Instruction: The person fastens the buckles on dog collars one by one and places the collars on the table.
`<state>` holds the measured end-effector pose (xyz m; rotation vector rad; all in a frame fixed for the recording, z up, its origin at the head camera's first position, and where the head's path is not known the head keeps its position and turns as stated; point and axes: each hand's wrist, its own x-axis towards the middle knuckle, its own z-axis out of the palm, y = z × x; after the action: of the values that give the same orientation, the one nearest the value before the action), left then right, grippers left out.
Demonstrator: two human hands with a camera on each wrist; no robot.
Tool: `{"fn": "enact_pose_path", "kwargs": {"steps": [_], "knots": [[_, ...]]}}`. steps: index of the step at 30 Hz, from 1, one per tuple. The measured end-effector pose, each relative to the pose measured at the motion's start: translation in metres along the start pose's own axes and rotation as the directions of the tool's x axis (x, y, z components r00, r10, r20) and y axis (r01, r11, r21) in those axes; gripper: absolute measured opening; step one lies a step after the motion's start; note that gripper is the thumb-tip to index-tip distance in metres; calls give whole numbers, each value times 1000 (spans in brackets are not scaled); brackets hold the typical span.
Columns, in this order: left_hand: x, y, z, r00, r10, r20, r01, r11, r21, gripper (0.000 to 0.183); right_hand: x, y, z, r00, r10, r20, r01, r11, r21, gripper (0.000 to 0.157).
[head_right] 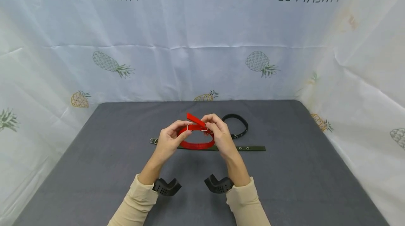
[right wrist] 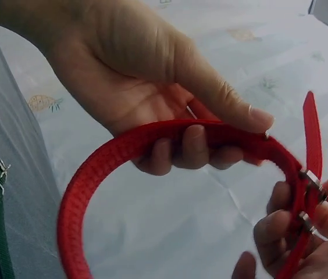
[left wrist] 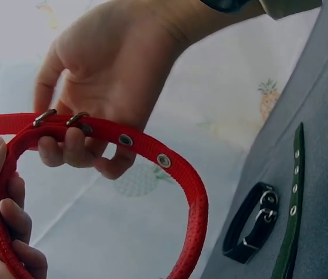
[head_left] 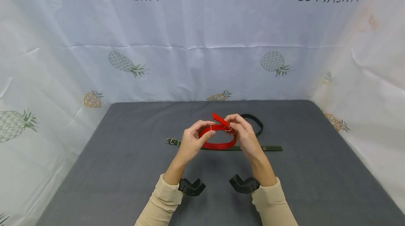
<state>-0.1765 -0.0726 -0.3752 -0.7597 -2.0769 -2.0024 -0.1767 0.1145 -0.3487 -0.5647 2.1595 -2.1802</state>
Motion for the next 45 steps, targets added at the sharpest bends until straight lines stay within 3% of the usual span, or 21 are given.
{"fn": "enact_pose_path", "kwargs": {"steps": [7,17,29,37,40,45], "knots": [[-1,1,1,999,45,7,-45,993,111,24,-3,-8,1,992,72,101,-56,988,-147,41],[0,-1,3,997,78,21,-80,983,166,23,-2,-7,3,993,104,63,-98,990,-103,33],[1,3,0,994,107,35,-110,988,108,25,-3,-6,5,999,8,32,-7,1000,-11,23],[1,10,-1,988,157,12,-157,981,117,28,-3,-5,7,991,-133,24,131,988,86,29],[1,10,-1,987,162,9,-162,979,120,34,-3,-5,8,989,-149,12,147,984,103,30],[0,10,-1,986,168,1,-167,977,132,28,-4,-5,9,987,-157,20,154,982,112,31]]}}
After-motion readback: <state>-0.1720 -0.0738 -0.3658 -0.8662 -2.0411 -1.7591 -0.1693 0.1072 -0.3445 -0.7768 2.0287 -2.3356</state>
